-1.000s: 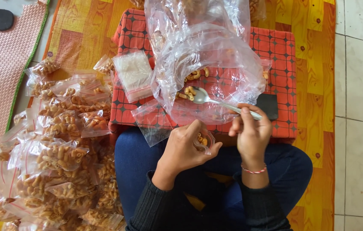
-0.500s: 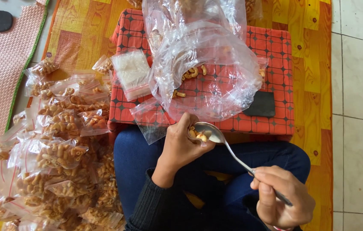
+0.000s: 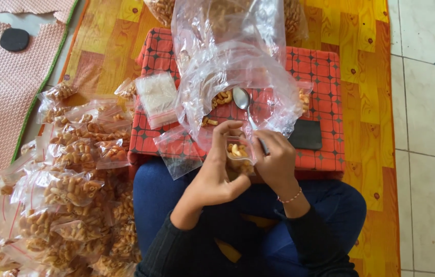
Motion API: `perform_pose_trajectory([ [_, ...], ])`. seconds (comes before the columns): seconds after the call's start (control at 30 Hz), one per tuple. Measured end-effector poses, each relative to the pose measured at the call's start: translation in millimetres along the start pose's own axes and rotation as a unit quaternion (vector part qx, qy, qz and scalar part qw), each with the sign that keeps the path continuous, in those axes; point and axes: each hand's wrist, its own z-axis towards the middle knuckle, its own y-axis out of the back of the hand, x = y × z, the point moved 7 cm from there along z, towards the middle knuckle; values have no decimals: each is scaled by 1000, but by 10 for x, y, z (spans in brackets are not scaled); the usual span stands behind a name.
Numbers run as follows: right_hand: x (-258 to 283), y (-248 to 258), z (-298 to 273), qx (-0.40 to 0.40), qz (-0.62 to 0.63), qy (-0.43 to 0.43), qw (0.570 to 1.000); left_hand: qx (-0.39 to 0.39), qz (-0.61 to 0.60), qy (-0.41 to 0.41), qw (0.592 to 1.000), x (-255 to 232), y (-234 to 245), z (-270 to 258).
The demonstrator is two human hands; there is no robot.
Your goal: A person is manually portioning fried snacks from a large bulk bag into small individual zip-lock bags using a spoon.
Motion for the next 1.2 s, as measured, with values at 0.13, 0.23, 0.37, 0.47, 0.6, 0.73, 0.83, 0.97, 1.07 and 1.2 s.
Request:
perform_pose_trajectory([
  [0.13,-25,238,303,143,52,-70,986,14,25,24,999,-102,-46,199],
  [0.23,-32,559,548,118,112,-110,981,26,142,29,989,-181,-107,402],
  [0.37,-104,662,507,65,203,-132,968,21,182,36,982,-57,-227,523],
  [0.47,-174,544,434,88,221,-132,962,9,175,35,984,186,-221,476],
  [0.6,-250,398,401,131,213,-118,961,1,136,22,990,518,-145,379],
  [0.73,-273,388,385,136,226,-126,956,17,52,52,997,664,-114,307],
  [0.83,-242,420,427,119,230,-125,958,17,35,64,997,650,-91,325],
  [0.97,-212,396,381,141,237,-102,956,31,38,26,998,392,-78,383],
  [1.07,-228,427,373,127,238,-101,957,21,40,1,999,334,-85,395],
  [1.2,-277,453,372,93,271,-119,951,-30,18,-3,999,529,2,319],
])
